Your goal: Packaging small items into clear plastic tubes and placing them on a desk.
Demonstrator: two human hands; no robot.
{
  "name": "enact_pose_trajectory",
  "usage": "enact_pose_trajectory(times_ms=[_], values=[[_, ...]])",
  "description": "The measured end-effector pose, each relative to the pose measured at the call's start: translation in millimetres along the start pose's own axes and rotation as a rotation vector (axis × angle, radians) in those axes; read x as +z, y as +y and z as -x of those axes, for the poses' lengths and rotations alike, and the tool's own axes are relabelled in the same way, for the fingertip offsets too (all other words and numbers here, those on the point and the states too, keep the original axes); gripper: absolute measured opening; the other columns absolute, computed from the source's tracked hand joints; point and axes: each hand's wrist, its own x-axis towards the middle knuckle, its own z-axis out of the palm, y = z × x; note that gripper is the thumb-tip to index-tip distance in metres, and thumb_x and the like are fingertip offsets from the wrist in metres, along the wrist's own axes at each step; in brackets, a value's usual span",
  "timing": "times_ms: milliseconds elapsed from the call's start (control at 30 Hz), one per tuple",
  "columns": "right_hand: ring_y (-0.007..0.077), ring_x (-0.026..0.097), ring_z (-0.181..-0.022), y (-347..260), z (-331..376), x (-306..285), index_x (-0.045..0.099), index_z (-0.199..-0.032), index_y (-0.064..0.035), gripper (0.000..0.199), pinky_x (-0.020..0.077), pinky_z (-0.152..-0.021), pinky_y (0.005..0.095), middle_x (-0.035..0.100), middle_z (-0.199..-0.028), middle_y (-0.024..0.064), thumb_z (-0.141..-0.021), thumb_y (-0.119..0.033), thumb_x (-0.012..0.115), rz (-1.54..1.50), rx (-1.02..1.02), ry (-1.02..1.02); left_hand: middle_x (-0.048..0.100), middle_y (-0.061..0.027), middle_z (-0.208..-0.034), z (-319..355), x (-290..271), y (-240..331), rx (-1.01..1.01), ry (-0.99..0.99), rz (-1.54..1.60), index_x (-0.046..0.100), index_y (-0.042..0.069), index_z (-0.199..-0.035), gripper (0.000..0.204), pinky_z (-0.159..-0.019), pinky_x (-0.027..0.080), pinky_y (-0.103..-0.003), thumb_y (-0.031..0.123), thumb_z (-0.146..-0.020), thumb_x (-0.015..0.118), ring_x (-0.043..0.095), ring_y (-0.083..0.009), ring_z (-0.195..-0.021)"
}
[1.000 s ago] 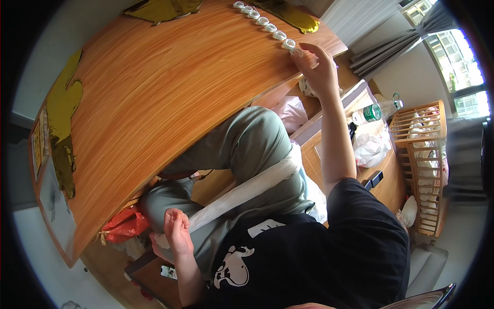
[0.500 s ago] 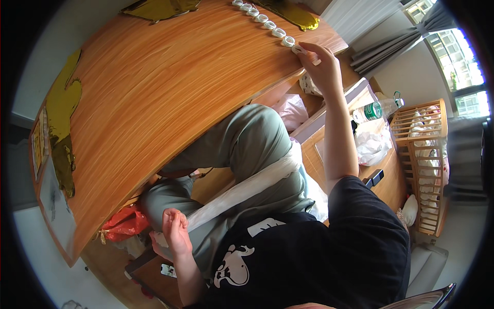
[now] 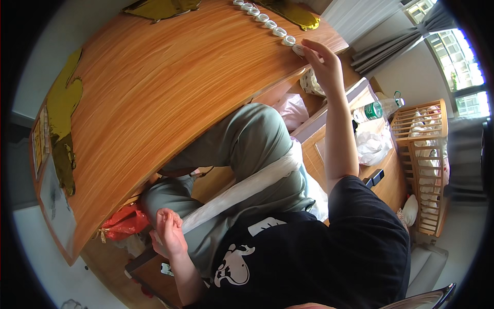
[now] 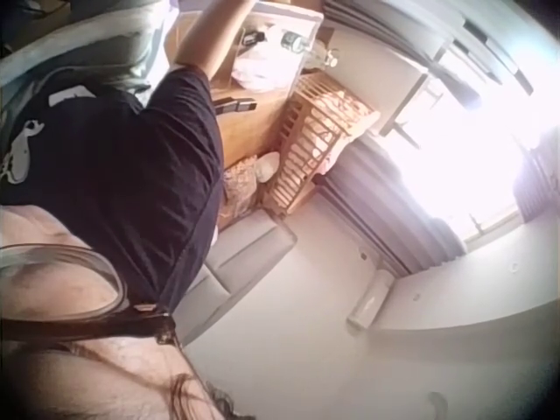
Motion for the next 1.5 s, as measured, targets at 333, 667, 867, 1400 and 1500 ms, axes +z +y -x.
enact_pose_trajectory(times_ms=[333, 667, 867, 1400, 1500], values=[[0.0135, 0.061, -0.102, 12, -3, -2, 0.062, -0.116, 0.0034, 0.026, 0.0455, -0.092, 0.0254, 0.067, -0.11, 0.0105, -0.096, -0.013, 0.056, -0.287, 0.008, -0.04, 0.042, 0.0021, -0.074, -8, -12, 15, 0.067, 0.079, -0.009, 0.049, 0.009, -0.092, 0.004, -0.064, 0.03, -0.023, 0.012, -0.095, 0.048, 0.038, -0.007, -0.068], [0.0171, 0.061, -0.09, -53, 80, 26, 0.061, -0.102, 0.0031, 0.013, 0.0483, -0.081, 0.0293, 0.066, -0.095, 0.0119, -0.092, 0.0, 0.053, -0.244, -0.418, 0.141, 0.054, 0.0, -0.094, -12, -47, 11, 0.259, 0.104, -0.741, 0.055, 0.003, -0.119, 0.026, -0.08, 0.041, -0.024, 0.008, -0.093, 0.057, 0.049, -0.0094, -0.086], [0.0323, 0.053, -0.113, -116, 159, 86, 0.067, -0.103, -0.0058, 0.026, 0.0421, -0.096, 0.0428, 0.065, -0.107, 0.0095, -0.077, -0.007, 0.07, 0.045, -0.462, -0.774, 0.064, -0.0123, -0.108, -26, -36, 23, 0.33, -0.008, -1.198, 0.061, 0.006, -0.115, 0.029, -0.084, 0.048, -0.034, 0.012, -0.087, 0.065, 0.061, -0.0277, -0.099], [0.0327, 0.059, -0.092, -93, 212, 137, 0.066, -0.091, -0.0014, 0.012, 0.0465, -0.085, 0.0398, 0.065, -0.091, 0.0128, -0.085, -0.008, 0.058, -0.063, -0.382, -1.254, 0.068, -0.0097, -0.092, -3, -1, -22, 0.367, -0.244, -1.19, 0.066, 0.007, -0.099, 0.018, -0.072, 0.05, -0.041, 0.019, -0.084, 0.066, 0.064, -0.0303, -0.081], [0.0313, 0.06, -0.09, -92, 197, 129, 0.066, -0.092, -0.0001, 0.012, 0.0479, -0.081, 0.0371, 0.065, -0.09, 0.0134, -0.085, -0.003, 0.056, -0.057, -0.322, -1.233, 0.067, -0.0083, -0.091, -3, 8, -27, 0.42, -0.244, -1.219, 0.065, 0.007, -0.099, 0.019, -0.071, 0.051, -0.04, 0.018, -0.084, 0.067, 0.064, -0.0289, -0.08]])
